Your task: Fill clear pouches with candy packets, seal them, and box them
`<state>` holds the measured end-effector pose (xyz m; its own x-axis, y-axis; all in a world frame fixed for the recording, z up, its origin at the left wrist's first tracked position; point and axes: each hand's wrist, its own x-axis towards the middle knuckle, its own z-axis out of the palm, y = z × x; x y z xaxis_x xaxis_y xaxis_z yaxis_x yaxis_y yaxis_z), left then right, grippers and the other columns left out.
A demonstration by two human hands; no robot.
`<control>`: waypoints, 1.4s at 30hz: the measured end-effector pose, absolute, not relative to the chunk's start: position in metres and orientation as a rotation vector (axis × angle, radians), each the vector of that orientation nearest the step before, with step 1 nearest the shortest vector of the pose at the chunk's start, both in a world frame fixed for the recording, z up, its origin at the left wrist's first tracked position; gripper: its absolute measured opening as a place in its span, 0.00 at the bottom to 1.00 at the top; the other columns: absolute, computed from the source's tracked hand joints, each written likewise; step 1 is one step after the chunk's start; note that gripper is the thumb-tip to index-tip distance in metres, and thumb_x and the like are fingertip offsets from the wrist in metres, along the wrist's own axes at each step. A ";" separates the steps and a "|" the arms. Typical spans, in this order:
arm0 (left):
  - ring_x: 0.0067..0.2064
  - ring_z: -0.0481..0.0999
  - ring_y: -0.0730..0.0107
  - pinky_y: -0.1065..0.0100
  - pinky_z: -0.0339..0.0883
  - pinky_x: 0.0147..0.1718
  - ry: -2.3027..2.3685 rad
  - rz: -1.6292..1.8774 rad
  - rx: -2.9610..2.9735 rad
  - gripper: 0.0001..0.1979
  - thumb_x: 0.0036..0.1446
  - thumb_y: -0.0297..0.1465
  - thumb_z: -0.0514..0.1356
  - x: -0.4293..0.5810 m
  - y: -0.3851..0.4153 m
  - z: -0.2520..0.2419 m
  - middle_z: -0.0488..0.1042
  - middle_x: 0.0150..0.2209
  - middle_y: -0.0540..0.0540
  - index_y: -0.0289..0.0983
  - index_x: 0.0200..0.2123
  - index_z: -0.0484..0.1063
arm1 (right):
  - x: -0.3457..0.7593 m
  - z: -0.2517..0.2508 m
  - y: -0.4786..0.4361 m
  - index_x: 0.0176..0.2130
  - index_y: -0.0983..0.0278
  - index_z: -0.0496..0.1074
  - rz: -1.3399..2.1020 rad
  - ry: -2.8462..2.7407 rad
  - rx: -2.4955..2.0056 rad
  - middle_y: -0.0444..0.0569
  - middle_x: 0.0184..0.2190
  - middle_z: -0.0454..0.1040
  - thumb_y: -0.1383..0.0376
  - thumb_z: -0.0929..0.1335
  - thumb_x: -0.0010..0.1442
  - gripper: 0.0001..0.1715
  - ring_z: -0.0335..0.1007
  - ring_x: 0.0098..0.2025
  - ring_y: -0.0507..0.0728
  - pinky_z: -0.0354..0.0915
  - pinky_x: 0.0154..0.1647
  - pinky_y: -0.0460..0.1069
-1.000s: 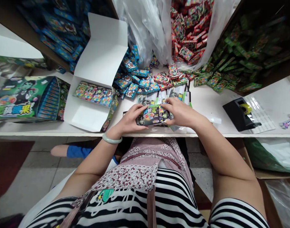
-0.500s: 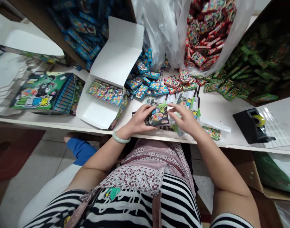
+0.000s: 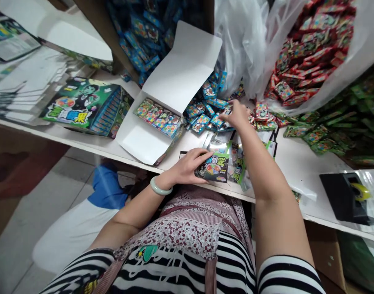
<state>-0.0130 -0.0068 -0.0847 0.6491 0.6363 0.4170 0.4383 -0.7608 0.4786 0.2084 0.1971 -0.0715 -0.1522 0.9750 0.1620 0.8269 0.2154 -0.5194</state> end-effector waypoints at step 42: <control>0.62 0.66 0.44 0.44 0.65 0.60 0.751 0.684 2.558 0.51 0.49 0.48 0.71 0.030 0.015 -0.058 0.63 0.61 0.34 0.41 0.70 0.54 | 0.335 0.011 -0.028 0.56 0.54 0.75 0.647 -2.424 -1.106 0.54 0.63 0.67 0.59 0.79 0.49 0.34 0.64 0.64 0.69 0.64 0.64 0.67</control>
